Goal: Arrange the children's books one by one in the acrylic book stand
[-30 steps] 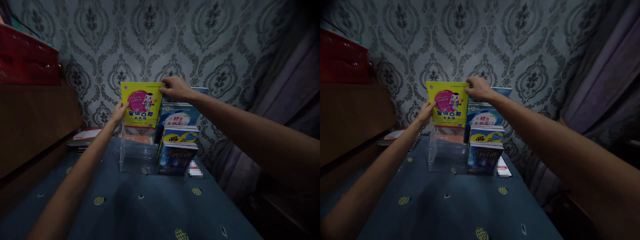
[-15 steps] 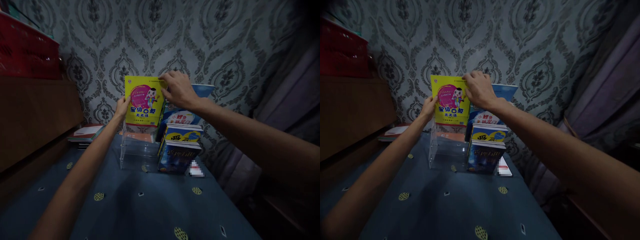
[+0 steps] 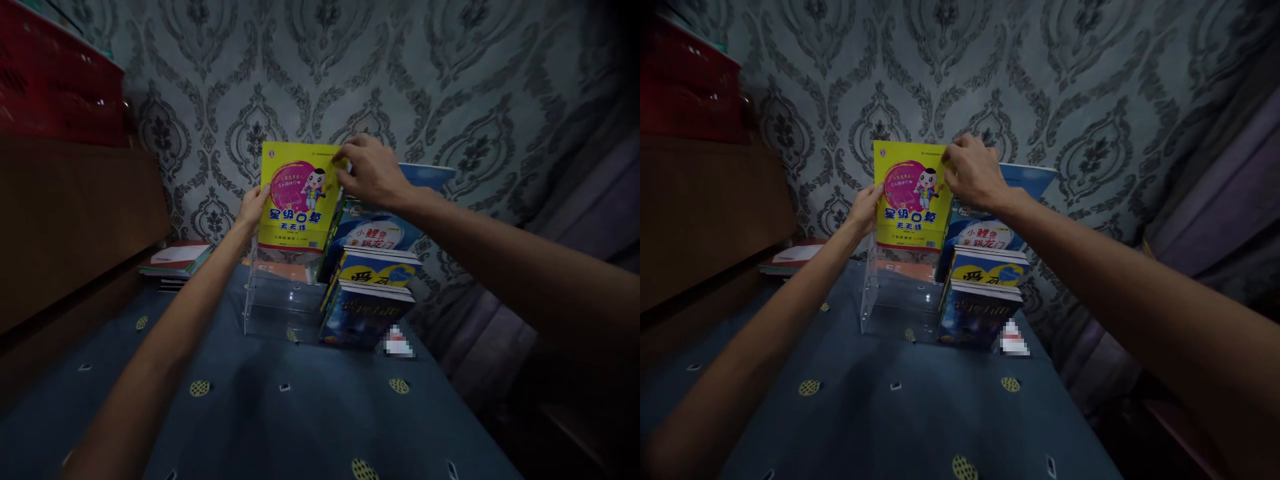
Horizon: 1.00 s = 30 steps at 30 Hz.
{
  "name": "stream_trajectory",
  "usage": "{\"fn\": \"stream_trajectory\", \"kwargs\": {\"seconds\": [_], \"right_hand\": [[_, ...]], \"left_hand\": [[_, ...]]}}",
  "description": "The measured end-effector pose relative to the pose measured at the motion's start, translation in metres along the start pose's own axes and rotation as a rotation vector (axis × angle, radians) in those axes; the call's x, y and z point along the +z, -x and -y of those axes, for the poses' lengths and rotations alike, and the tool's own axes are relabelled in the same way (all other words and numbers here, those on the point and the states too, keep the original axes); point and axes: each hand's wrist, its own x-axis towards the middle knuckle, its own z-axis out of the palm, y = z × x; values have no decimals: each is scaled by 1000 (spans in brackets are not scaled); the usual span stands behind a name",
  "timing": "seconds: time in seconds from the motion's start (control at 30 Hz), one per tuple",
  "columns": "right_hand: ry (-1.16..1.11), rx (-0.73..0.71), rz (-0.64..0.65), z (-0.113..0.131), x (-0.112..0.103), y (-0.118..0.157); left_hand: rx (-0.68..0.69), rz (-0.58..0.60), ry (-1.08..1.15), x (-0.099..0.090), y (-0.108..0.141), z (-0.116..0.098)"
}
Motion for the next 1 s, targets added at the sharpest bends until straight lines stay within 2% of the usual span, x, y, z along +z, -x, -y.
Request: {"fn": "stream_trajectory", "kwargs": {"seconds": [0.67, 1.0], "right_hand": [[-158, -23, -57, 3, -13, 18], [-115, 68, -43, 8, -22, 21]], "left_hand": [[-44, 125, -74, -9, 14, -10], [-38, 133, -99, -8, 23, -16]]}}
